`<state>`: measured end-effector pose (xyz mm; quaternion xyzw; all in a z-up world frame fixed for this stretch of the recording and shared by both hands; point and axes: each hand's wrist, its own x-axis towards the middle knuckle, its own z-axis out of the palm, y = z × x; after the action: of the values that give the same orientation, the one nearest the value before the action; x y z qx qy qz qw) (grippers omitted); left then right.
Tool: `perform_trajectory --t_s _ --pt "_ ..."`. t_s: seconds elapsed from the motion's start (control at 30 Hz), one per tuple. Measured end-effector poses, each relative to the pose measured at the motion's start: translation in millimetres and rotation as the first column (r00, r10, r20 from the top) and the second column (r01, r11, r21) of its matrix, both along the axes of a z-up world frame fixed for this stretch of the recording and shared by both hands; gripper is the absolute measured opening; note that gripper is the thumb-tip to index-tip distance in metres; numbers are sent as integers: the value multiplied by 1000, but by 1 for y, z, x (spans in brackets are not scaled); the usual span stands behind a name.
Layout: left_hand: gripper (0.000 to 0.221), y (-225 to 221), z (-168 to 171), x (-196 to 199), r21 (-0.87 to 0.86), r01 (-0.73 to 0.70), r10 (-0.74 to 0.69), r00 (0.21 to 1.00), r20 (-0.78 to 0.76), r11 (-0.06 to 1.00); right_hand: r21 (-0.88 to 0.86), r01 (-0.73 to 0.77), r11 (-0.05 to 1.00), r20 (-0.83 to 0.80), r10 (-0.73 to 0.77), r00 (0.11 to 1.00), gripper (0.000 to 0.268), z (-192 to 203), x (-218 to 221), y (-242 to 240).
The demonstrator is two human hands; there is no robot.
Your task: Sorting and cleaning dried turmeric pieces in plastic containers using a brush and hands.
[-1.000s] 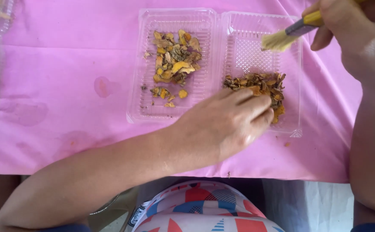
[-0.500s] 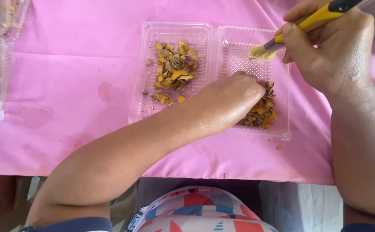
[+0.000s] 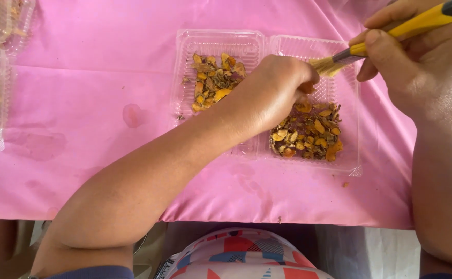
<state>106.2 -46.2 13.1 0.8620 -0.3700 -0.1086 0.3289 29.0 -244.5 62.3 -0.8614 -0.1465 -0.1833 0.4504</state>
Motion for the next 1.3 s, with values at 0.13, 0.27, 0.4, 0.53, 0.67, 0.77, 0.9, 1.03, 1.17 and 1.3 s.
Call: perform_trajectory --t_s 0.13,0.27,0.4,0.53,0.67,0.77,0.9,1.03,1.17,1.3 --pt "19 4 0 5 -167 -39 29 997 -65 985 1 8 1000 -8 -8 1000 9 -7 -1 -10" --pt "28 7 18 -1 -278 -237 112 909 -401 931 133 75 988 62 -84 995 20 -24 2 -31" --pt "29 8 18 4 -369 -366 148 852 -501 854 137 99 986 123 -116 986 48 -15 -12 -28" --pt "23 8 18 4 -502 -417 -29 747 -664 757 261 41 965 129 -77 989 31 -3 -23 13" --pt "6 7 12 5 -493 -426 24 774 -633 759 165 55 985 42 -63 997 20 6 -26 19" --pt "11 2 -1 11 -594 -478 -98 721 -686 647 172 68 983 80 -82 993 26 4 -28 16" --pt "9 -12 -22 20 -584 -558 -121 654 -747 589 161 6 987 139 -29 990 16 10 -34 39" --pt "16 3 2 7 -559 -557 -48 681 -731 614 40 27 999 24 -28 999 12 10 -33 25" --pt "12 -3 -11 13 -616 -533 -116 695 -710 581 184 129 974 3 -132 991 37 -8 -21 -13" --pt "16 1 12 -2 -441 -447 108 787 -607 779 285 21 958 63 -41 997 23 -4 -25 13"
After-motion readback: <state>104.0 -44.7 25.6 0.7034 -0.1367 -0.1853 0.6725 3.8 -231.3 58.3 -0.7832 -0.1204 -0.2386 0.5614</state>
